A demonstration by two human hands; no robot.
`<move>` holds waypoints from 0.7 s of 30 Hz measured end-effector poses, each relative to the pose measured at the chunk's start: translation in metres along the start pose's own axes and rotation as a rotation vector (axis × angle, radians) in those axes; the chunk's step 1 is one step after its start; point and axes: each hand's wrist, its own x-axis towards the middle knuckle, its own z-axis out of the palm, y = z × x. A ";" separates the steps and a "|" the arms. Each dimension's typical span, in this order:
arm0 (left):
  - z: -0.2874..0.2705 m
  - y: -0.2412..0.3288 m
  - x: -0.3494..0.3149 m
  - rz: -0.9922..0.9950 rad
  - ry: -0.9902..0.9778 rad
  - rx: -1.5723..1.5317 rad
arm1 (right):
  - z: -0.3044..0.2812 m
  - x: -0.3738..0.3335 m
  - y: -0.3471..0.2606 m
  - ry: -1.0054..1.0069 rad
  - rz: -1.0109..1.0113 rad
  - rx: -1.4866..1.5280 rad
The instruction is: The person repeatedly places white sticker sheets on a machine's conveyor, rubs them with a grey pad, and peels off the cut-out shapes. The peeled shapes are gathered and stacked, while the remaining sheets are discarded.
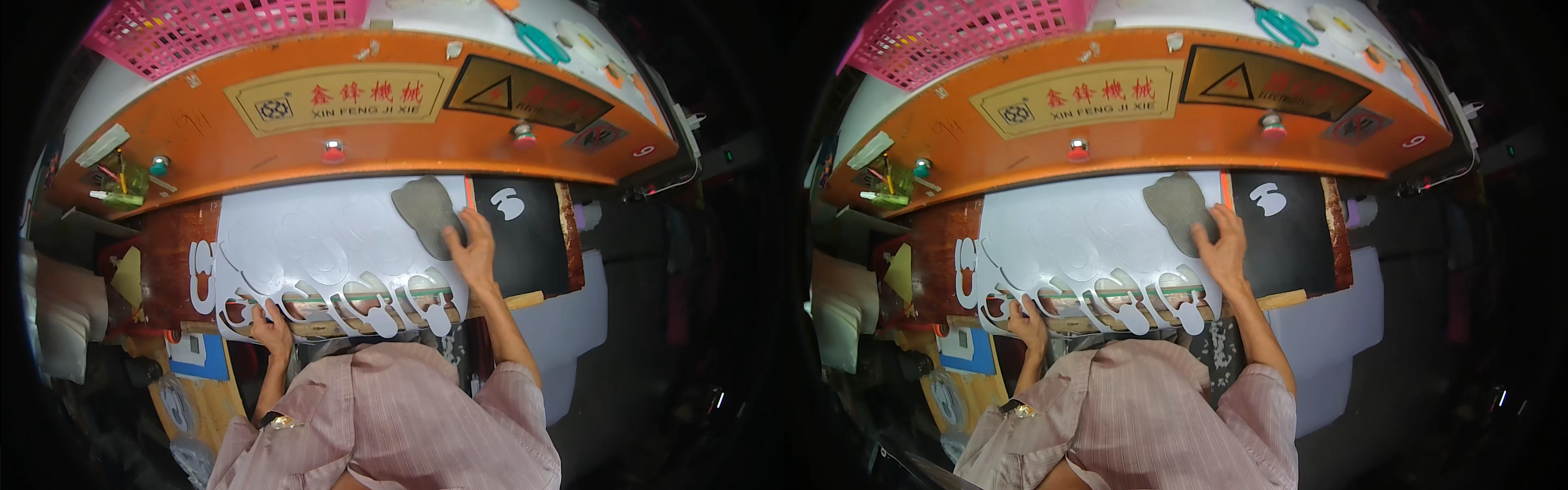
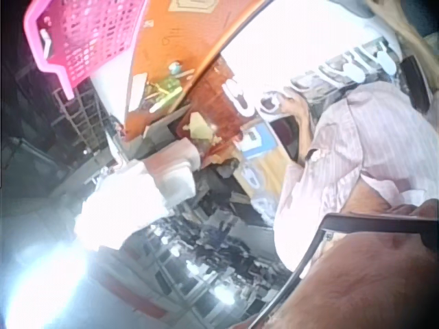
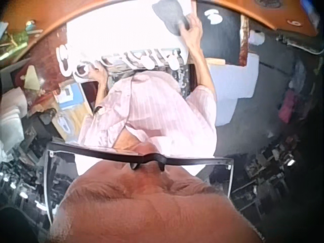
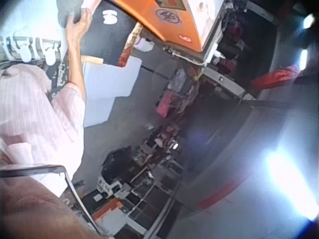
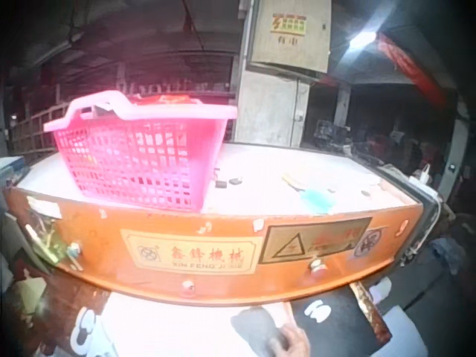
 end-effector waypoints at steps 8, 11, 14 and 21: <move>0.034 0.015 0.063 -0.042 -0.115 0.088 | -0.038 0.103 -0.047 0.283 -0.290 0.050; 0.052 0.020 0.087 -0.035 -0.179 0.006 | -0.028 0.133 -0.067 0.024 -0.072 0.290; 0.072 0.025 0.107 -0.057 -0.216 -0.057 | -0.019 0.116 -0.067 0.018 -0.080 0.227; 0.129 0.036 0.137 -0.099 -0.160 -0.067 | -0.055 0.157 -0.032 0.362 -0.228 0.102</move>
